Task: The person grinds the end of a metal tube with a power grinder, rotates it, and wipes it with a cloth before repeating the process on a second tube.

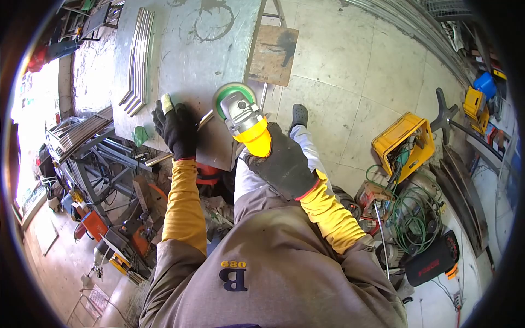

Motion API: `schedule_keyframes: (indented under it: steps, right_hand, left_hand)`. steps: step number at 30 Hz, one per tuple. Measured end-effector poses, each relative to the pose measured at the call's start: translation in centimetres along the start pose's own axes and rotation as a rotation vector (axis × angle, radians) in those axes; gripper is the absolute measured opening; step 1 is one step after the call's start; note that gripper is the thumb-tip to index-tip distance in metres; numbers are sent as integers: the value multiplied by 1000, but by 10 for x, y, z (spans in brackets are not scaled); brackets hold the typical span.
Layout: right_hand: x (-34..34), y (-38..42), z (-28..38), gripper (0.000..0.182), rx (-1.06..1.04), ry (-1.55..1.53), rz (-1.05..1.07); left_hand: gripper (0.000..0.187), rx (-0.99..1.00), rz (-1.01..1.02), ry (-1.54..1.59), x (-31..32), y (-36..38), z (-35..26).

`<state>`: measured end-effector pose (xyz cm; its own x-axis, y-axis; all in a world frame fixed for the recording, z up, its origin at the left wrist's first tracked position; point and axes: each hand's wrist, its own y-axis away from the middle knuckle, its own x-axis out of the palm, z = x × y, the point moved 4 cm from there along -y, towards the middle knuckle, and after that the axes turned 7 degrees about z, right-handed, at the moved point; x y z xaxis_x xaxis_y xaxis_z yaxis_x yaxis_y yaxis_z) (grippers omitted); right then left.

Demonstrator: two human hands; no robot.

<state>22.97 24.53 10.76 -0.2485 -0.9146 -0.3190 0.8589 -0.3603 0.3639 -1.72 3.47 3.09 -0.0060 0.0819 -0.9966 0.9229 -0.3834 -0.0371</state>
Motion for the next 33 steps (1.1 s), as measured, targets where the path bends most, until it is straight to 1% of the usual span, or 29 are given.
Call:
schedule_keyframes:
  steps: [1,3,4,6,9,12,16,19,21,22,24,26,28,33]
  right_hand:
    - [3,2,-6,65,-1,1,-1]
    - [7,7,-8,68,-91,109,-26]
    - [10,11,-9,68,-93,110,-26]
    - [14,16,-13,70,2,98,32]
    - [10,11,-6,69,-39,87,17]
    - [0,4,4,68,16,17,57]
    - [7,10,4,66,-31,67,61]
    - [10,10,1,65,-2,20,80]
    - [5,6,5,62,-91,111,-16]
    - [3,6,7,62,-91,111,-15]
    - [1,6,9,60,20,87,34]
    - [8,9,6,59,7,43,57]
    - [11,10,5,59,-6,-3,80]
    - [1,7,13,58,-2,89,28]
  left_hand:
    - [62,-7,9,-21,1,0,0]
    - [62,-14,14,-45,3,-2,2]
    - [64,-19,25,-48,4,-1,2]
    - [65,-26,34,-50,5,-2,3]
    - [65,-25,22,-52,6,0,3]
    - [62,-13,13,-35,3,3,2]
    - [65,-26,27,-32,8,8,3]
    - [63,-7,13,-29,4,12,2]
    - [62,4,7,-14,2,15,-3]
    - [62,-8,11,-15,1,15,-3]
    - [62,-18,16,-14,2,16,-3]
    - [66,-8,23,-22,5,18,1]
    - [66,-14,26,-10,2,20,-1]
    - [66,-16,18,17,-3,23,-7]
